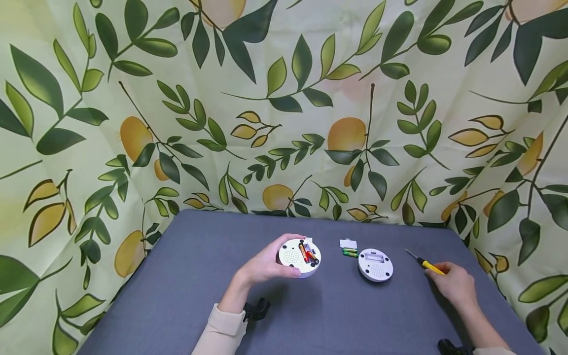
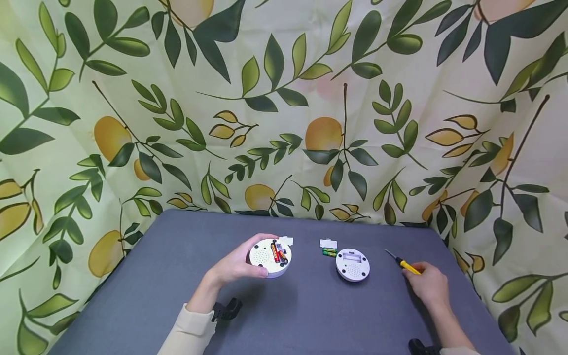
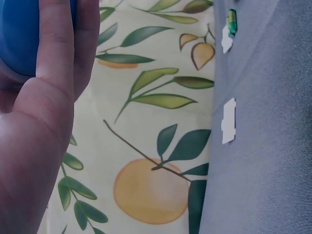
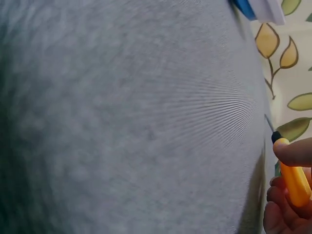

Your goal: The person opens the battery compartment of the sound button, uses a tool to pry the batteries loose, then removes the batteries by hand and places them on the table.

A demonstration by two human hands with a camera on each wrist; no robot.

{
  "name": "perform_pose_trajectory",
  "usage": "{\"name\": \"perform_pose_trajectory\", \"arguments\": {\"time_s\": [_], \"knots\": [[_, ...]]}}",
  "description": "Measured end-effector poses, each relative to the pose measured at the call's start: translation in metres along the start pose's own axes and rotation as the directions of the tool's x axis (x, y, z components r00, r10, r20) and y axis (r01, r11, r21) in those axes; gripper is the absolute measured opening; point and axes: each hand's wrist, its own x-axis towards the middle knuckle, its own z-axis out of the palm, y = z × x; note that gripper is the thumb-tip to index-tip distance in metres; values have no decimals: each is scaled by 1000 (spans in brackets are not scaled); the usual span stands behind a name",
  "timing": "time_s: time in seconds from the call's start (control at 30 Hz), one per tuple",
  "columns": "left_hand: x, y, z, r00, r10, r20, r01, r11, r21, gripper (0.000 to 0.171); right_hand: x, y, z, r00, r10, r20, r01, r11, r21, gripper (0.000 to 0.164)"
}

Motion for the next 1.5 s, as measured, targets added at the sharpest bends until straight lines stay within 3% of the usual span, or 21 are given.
{"name": "perform_pose_trajectory", "arguments": {"time_s": [0.37, 0.57, 0.8, 0.93, 1.2, 1.5], "knots": [[1, -2, 0, 1000, 6, 0, -6, 1000, 10, 76, 1, -1, 8, 989, -122, 87, 128, 990, -67, 41], [1, -2, 1, 1000, 16, -1, -16, 1000, 0, 75, -1, -4, 4, 986, -114, 120, 126, 987, -95, 43], [1, -1, 0, 1000, 14, -3, -14, 1000, 15, 75, -7, -17, -8, 991, -117, 66, 123, 987, -100, 43], [1, -1, 0, 1000, 11, -5, -11, 1000, 18, 75, -15, -32, -12, 987, -159, 3, 159, 985, -62, 38], [1, -1, 0, 1000, 28, -10, -27, 999, 38, 75, -39, -69, -14, 937, -326, -124, 332, 942, 37, 28], [1, 0, 0, 999, 24, -21, -23, 998, 51, 75, -59, -107, -17, 873, -442, -208, 470, 876, 106, 21]]}}
